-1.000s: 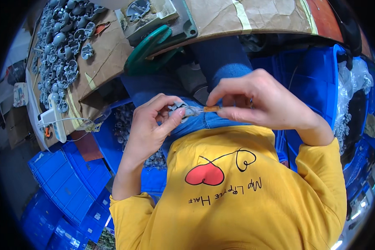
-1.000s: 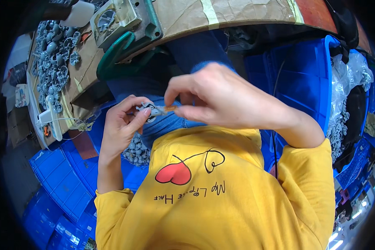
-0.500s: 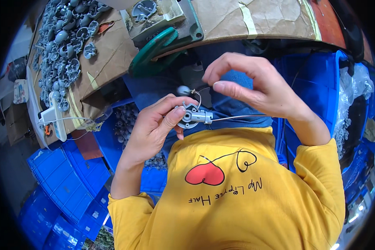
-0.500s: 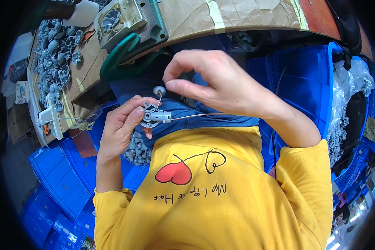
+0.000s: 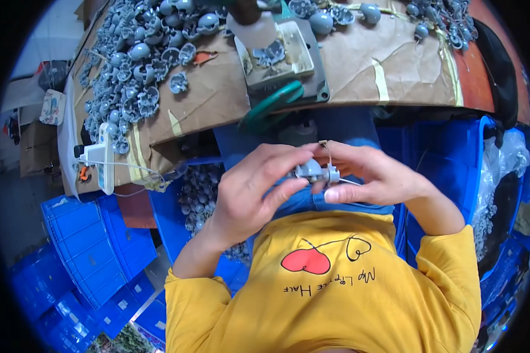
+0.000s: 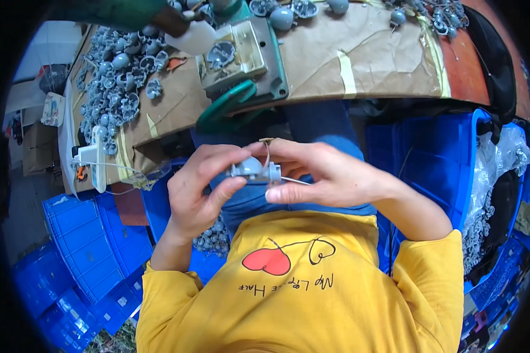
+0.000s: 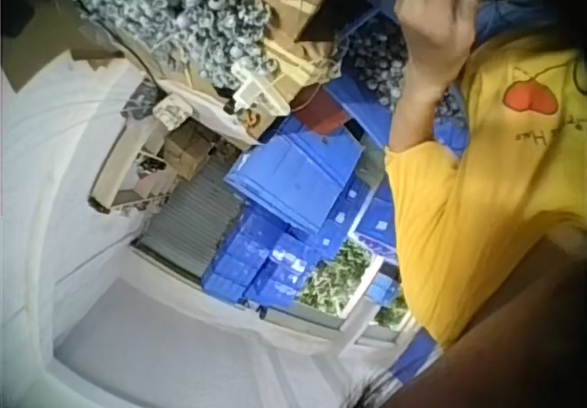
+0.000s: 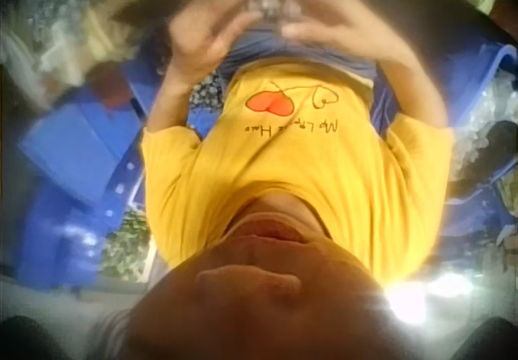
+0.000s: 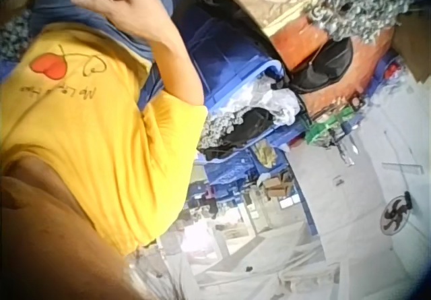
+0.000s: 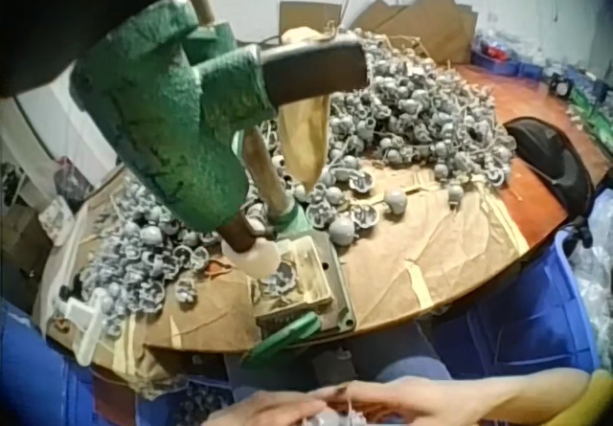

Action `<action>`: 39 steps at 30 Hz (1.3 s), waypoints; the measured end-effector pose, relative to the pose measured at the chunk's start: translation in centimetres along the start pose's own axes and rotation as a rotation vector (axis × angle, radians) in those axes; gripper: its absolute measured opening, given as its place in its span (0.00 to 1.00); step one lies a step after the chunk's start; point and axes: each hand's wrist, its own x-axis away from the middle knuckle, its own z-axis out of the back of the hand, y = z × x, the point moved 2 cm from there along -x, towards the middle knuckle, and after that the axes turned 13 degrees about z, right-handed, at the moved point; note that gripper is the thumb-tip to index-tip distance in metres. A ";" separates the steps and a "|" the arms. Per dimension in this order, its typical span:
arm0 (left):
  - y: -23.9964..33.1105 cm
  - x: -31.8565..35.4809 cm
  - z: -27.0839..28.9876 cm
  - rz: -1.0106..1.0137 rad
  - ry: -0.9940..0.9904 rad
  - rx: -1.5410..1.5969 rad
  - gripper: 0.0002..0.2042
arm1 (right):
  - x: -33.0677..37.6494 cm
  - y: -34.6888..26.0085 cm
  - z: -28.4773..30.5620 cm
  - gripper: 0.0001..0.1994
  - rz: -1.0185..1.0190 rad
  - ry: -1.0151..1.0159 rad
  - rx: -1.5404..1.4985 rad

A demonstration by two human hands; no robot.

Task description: Assembling small grey toy components using a manual press machine and wire cutters.

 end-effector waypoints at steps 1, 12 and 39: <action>0.2 -0.3 -0.1 -0.160 0.059 -0.019 0.17 | -0.3 0.3 -0.3 0.34 0.089 0.029 -0.061; 0.2 -1.6 -0.4 -0.279 0.088 0.052 0.20 | -0.2 -1.3 -1.3 0.37 0.800 0.318 0.750; -2.2 -1.1 2.5 -0.076 0.175 0.079 0.16 | -1.9 -6.3 1.4 0.11 0.580 -0.073 1.288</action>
